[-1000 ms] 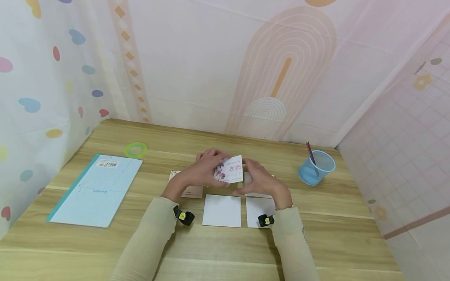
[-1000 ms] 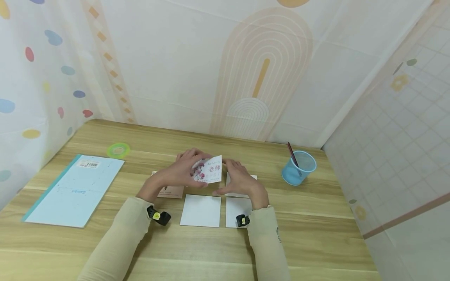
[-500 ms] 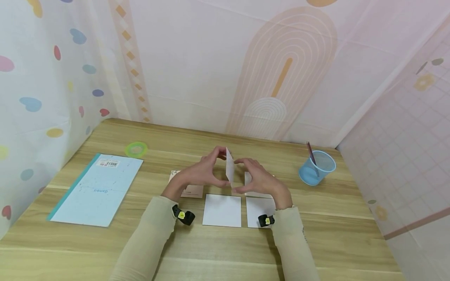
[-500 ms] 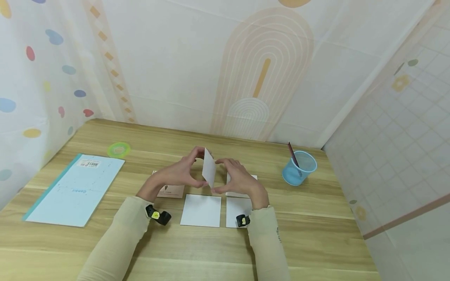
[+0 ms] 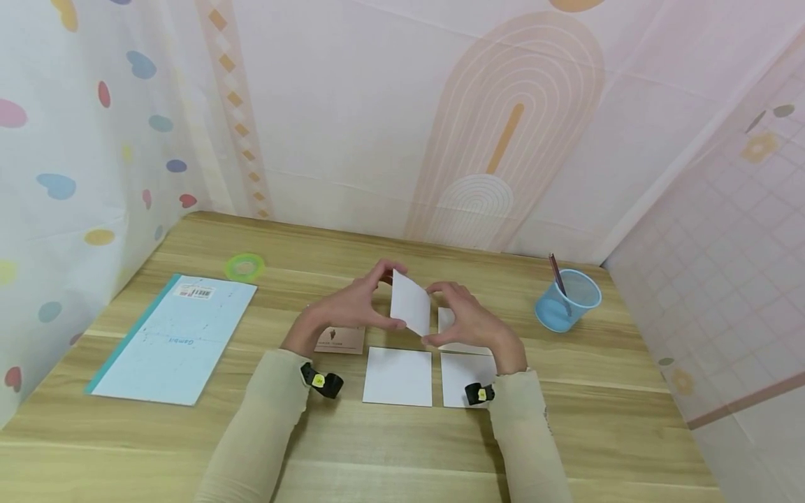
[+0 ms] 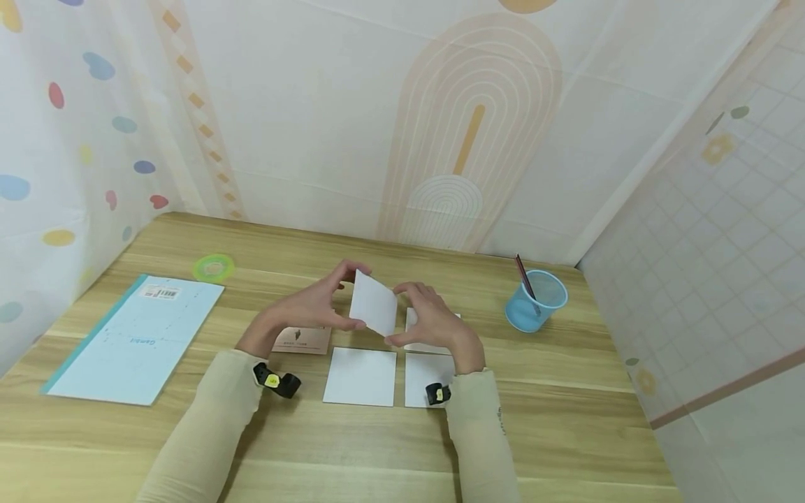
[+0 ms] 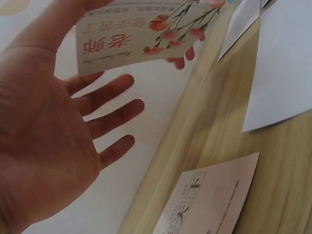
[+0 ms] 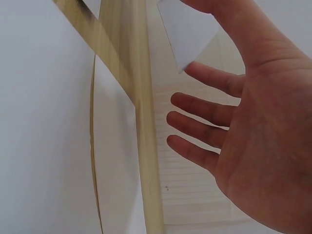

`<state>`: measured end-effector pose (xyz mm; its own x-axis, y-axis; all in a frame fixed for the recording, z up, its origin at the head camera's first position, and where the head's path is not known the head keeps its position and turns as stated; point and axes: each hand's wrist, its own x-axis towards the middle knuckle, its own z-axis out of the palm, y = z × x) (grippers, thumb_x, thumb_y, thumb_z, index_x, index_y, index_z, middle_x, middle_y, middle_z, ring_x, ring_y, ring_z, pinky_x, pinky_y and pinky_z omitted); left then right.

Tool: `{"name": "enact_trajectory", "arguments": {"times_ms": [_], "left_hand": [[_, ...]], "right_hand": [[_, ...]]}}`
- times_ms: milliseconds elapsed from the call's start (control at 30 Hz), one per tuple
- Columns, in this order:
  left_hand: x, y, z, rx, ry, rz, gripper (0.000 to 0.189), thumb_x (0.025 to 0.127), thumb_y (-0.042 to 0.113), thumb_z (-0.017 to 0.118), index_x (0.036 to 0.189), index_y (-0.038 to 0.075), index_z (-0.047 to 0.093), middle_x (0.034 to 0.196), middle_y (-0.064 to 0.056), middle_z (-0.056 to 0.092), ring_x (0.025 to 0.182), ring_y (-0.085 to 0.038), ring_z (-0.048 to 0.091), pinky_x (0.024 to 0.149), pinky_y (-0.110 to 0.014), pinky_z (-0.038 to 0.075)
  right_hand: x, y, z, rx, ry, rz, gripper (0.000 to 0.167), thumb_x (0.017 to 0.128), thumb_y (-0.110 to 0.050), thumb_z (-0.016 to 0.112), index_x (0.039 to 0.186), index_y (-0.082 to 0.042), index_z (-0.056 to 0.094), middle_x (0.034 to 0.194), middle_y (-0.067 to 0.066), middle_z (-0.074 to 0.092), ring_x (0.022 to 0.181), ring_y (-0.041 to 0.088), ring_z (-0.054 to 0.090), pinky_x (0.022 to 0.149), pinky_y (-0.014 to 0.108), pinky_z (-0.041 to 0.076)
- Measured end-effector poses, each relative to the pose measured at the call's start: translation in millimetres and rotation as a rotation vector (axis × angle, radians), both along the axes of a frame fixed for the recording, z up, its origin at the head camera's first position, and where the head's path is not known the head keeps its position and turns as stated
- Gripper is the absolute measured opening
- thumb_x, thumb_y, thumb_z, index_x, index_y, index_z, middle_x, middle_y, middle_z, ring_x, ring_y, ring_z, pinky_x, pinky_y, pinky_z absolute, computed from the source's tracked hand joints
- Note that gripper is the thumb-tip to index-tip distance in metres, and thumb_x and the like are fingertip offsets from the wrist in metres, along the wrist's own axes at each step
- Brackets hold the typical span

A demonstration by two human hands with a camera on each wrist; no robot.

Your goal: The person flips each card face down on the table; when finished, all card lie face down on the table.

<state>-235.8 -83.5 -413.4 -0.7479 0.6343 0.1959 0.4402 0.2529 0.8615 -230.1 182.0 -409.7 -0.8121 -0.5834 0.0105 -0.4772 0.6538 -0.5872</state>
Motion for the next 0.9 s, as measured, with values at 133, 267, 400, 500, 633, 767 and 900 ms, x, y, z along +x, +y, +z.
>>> {"name": "enact_trajectory", "arguments": {"times_ms": [133,267,400,500,633,767,900], "left_hand": [[0.0,-7.3,-2.1,-0.044,-0.055,0.005,0.09,0.072,0.026,0.088,0.139,0.01,0.031,0.127,-0.006,0.046,0.116,-0.026,0.044,0.096,-0.049,0.041],[-1.6,-10.2,-8.5,-0.161,-0.038,0.034,0.088,0.072,0.028,0.088,0.139,0.006,0.034,0.13,-0.008,0.045,0.114,-0.026,0.045,0.095,-0.046,0.039],[-2.0,-9.3,-13.6,-0.306,0.046,0.082,0.089,0.071,0.035,0.087,0.138,0.006,0.037,0.132,-0.008,0.045,0.116,-0.024,0.043,0.098,-0.05,0.03],[-0.8,-7.6,-14.0,-0.36,0.075,0.108,0.089,0.07,0.036,0.087,0.138,0.006,0.039,0.136,-0.01,0.043,0.121,-0.027,0.04,0.099,-0.055,0.024],[0.1,-5.0,-14.3,-0.395,0.094,0.126,0.086,0.069,0.036,0.088,0.136,0.007,0.043,0.142,-0.01,0.039,0.128,-0.029,0.036,0.101,-0.057,0.019],[-1.0,-3.1,-18.3,-0.426,0.119,0.128,0.081,0.07,0.038,0.088,0.134,0.008,0.048,0.14,-0.01,0.039,0.128,-0.03,0.037,0.102,-0.057,0.018],[-2.1,-2.1,-21.3,-0.437,0.122,0.132,0.079,0.07,0.04,0.088,0.133,0.01,0.05,0.14,-0.01,0.038,0.128,-0.031,0.037,0.102,-0.056,0.018]], "right_hand": [[-0.2,2.9,-0.5,-0.006,-0.002,-0.009,0.089,0.069,-0.034,0.088,0.139,-0.008,0.041,0.142,0.006,0.041,0.13,0.031,0.036,0.103,0.051,0.034],[0.0,3.3,0.2,0.004,-0.004,-0.013,0.089,0.069,-0.035,0.089,0.138,-0.008,0.04,0.14,0.007,0.042,0.129,0.033,0.037,0.103,0.05,0.033],[0.6,3.1,1.0,0.012,0.001,-0.01,0.09,0.068,-0.036,0.089,0.138,-0.006,0.041,0.138,0.008,0.043,0.128,0.033,0.038,0.103,0.051,0.033],[0.8,3.2,1.3,0.024,0.006,-0.015,0.09,0.068,-0.037,0.09,0.137,-0.006,0.041,0.138,0.009,0.043,0.127,0.033,0.038,0.103,0.052,0.033],[0.7,3.6,0.1,0.058,0.009,-0.028,0.088,0.068,-0.039,0.089,0.136,-0.006,0.044,0.139,0.01,0.043,0.13,0.032,0.036,0.107,0.054,0.027],[0.0,4.4,-3.2,0.12,0.008,-0.034,0.085,0.069,-0.041,0.088,0.135,-0.007,0.048,0.14,0.012,0.043,0.132,0.032,0.033,0.109,0.056,0.019],[-0.5,4.6,-6.2,0.166,0.0,-0.036,0.083,0.071,-0.044,0.086,0.136,-0.009,0.049,0.142,0.012,0.042,0.134,0.033,0.031,0.109,0.056,0.019]]}}
